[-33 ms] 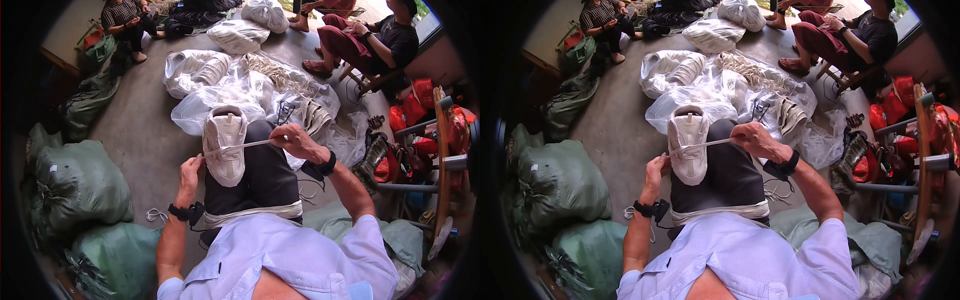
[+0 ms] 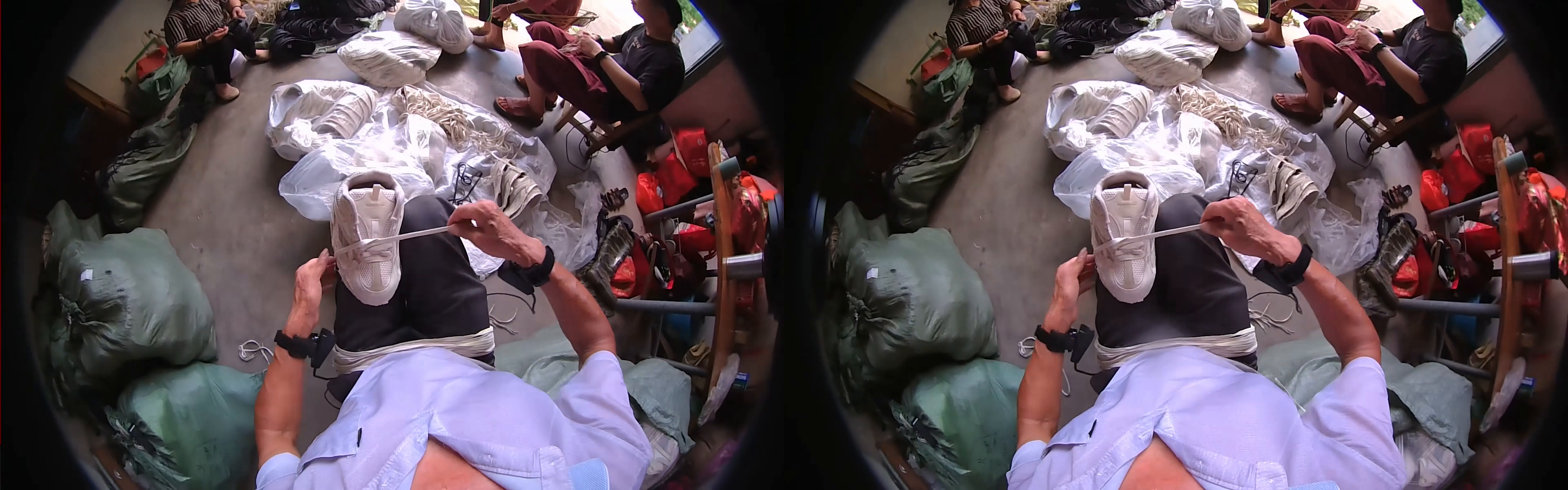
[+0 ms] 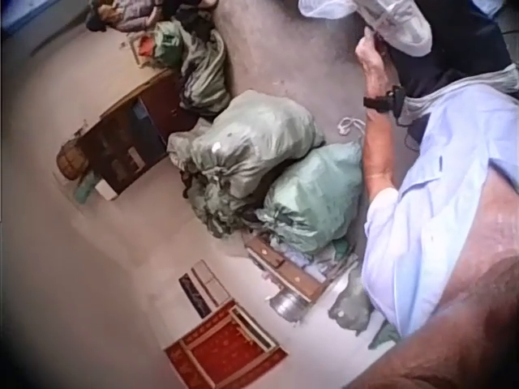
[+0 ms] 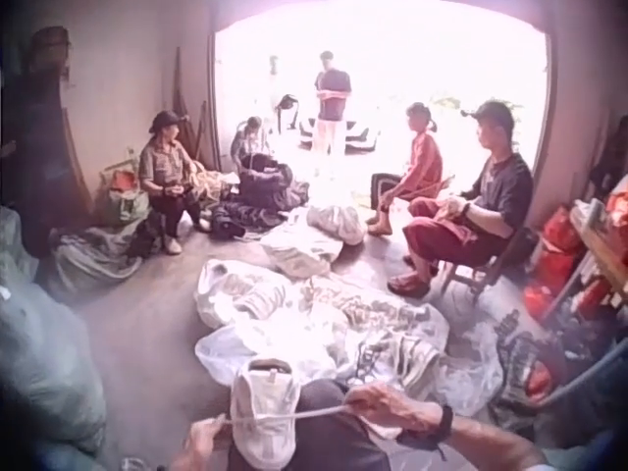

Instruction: Manually lacing a white athletic shoe in a workshop setting.

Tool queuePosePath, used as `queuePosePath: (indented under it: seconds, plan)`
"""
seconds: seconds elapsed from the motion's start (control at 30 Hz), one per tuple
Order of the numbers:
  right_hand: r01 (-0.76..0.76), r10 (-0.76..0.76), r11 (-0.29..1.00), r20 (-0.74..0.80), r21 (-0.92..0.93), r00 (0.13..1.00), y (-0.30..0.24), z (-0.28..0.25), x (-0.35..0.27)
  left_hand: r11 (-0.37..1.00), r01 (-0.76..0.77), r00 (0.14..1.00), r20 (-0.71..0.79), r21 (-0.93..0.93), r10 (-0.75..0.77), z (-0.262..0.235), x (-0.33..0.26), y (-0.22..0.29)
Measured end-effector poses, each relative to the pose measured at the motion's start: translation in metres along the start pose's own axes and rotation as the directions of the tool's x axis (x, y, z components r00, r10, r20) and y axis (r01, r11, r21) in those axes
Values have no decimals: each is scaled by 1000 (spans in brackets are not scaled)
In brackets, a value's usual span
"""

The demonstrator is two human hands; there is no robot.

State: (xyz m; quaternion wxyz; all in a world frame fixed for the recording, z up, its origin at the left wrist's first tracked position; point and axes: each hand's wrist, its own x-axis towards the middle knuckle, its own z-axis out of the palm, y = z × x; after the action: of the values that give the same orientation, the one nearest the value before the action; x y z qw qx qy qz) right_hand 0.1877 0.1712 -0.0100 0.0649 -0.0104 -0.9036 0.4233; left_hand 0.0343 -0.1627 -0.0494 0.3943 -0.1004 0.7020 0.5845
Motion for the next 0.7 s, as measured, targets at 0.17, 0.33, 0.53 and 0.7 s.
queuePosePath:
  seconds: [0.17, 0.33, 0.53, 0.7]
  plan:
    - [-77, 75, 983, -18, -164, 997, 1, -38, -24, 990, -137, 983, -118, 20, 138, 6, 11, -20]
    - [-180, 181, 969, -11, -167, 983, -14, -70, -52, 554, -703, 651, 92, 446, 753, 27, -26, -2]
    - [-154, 132, 929, -87, -338, 987, 1, -94, -70, 646, -614, 778, 207, 453, 594, 11, -20, 2]
    - [-202, 143, 857, -159, -473, 977, 22, -119, -86, 884, -467, 826, 349, -12, 442, -2, -35, 38]
